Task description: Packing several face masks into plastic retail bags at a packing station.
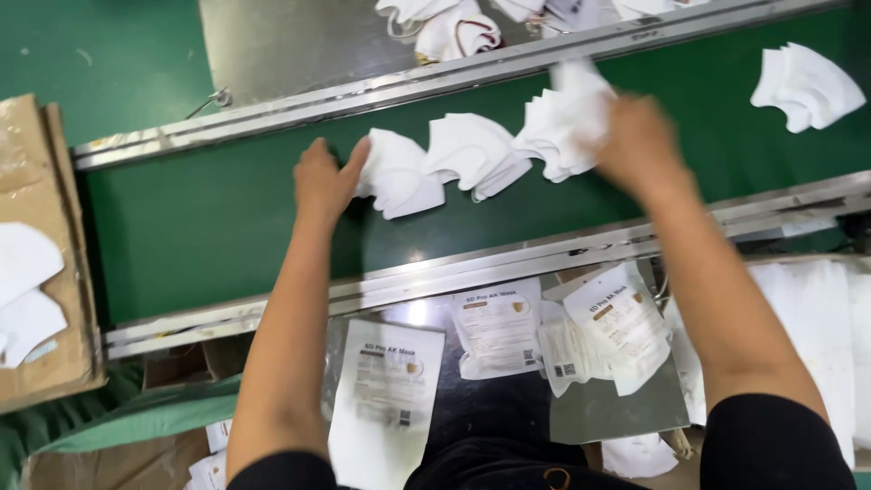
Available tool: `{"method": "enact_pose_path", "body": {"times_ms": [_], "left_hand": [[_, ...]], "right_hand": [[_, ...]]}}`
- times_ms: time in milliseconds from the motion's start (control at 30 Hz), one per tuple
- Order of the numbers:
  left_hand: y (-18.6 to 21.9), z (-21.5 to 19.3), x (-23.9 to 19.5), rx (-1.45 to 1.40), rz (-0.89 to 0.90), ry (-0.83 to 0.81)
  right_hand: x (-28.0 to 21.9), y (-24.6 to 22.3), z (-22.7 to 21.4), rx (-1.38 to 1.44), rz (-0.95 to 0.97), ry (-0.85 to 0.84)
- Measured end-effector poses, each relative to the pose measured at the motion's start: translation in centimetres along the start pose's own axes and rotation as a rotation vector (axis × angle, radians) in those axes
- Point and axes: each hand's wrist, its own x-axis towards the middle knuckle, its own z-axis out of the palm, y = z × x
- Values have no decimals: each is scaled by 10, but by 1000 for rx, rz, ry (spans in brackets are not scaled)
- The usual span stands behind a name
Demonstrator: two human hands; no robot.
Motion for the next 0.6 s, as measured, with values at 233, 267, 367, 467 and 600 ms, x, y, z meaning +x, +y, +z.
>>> {"method": "enact_pose_path", "body": {"times_ms": [233,267,367,467,600], "left_hand": [[45,22,14,176,-354,-494],[44,27,13,142,-313,-432],[43,30,4,100,-239,-333],[35,30,4,-17,-371,-289],[24,18,-5,-156,-386,-168]], "right_hand": [[4,-55,26,-118,-32,-43],[12,-57,16,7,116,-137],[-8,-142,5,131,-183,10],[-22,-151,73,19,-416,154],[-12,-155,49,-26,-271,-1]]}}
